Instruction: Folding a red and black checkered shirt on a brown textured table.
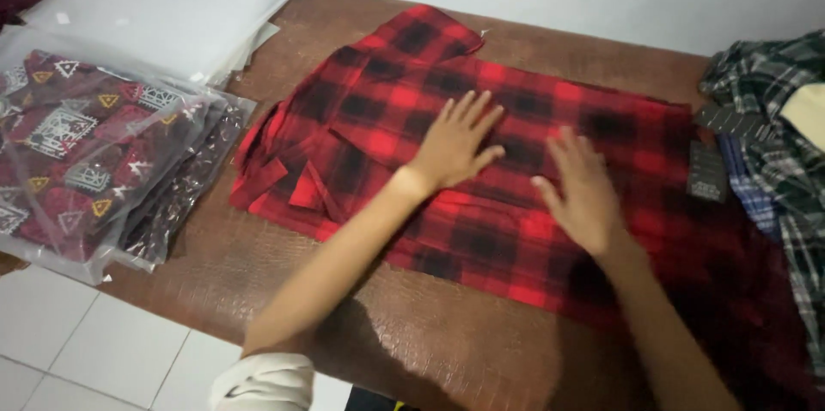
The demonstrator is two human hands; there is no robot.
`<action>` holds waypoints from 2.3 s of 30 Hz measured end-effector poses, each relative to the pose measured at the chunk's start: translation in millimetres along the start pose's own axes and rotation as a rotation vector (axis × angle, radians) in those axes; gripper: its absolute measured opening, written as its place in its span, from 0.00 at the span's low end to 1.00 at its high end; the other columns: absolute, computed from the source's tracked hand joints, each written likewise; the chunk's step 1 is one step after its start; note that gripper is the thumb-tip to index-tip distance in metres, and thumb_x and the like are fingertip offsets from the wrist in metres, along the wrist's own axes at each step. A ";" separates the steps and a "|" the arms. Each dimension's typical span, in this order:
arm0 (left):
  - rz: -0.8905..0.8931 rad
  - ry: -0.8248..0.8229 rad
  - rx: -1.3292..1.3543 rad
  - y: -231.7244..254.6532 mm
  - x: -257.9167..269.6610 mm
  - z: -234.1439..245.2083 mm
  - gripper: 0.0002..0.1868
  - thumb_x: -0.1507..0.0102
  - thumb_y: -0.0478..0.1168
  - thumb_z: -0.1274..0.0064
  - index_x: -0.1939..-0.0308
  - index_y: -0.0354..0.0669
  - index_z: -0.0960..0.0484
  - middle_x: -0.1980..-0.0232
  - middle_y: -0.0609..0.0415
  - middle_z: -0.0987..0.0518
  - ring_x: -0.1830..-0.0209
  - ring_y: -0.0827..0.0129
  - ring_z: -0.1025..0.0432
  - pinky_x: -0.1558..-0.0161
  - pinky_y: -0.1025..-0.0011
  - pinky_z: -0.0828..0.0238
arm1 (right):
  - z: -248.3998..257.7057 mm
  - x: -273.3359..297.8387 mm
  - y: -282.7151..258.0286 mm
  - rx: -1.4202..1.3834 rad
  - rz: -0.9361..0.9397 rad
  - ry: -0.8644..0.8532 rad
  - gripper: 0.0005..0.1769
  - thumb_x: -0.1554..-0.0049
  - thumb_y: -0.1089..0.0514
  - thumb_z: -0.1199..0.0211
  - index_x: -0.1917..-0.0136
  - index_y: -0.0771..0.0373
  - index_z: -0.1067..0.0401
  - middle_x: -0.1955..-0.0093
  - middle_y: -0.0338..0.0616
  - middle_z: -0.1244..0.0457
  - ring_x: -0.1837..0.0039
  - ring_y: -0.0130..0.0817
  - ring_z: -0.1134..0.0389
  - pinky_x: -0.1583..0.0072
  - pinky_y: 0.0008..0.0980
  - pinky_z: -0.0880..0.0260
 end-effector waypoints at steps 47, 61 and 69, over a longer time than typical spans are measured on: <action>0.254 0.166 0.021 -171.3 -57.5 -14.0 0.14 0.42 0.44 0.45 0.55 0.46 0.15 0.56 0.42 0.18 0.54 0.44 0.26 0.52 0.49 0.30 | 11.6 -83.8 181.7 0.385 -0.308 -0.283 0.34 0.42 0.61 0.46 0.22 0.57 0.36 0.29 0.57 0.37 0.30 0.64 0.40 0.34 0.61 0.40; 0.753 -0.036 -0.161 -310.6 -43.9 0.6 0.22 0.48 0.44 0.43 0.53 0.37 0.17 0.49 0.40 0.20 0.42 0.39 0.31 0.42 0.43 0.35 | 8.7 -81.5 249.2 0.883 -0.289 -0.196 0.22 0.43 0.40 0.35 0.38 0.46 0.20 0.38 0.42 0.29 0.35 0.45 0.32 0.36 0.42 0.33; 0.610 0.157 0.219 -322.7 -55.6 -0.5 0.14 0.48 0.50 0.33 0.66 0.47 0.14 0.63 0.52 0.13 0.61 0.56 0.20 0.58 0.59 0.27 | 35.3 -84.5 241.5 0.735 -0.302 -0.291 0.17 0.41 0.43 0.31 0.43 0.51 0.21 0.54 0.42 0.25 0.53 0.44 0.23 0.48 0.42 0.26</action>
Point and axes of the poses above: each hand's wrist, its own x-axis away from the middle knuckle, its own z-axis out of the back of the hand, y = z × x, the point moved 2 cm from there along -x, towards the middle knuckle
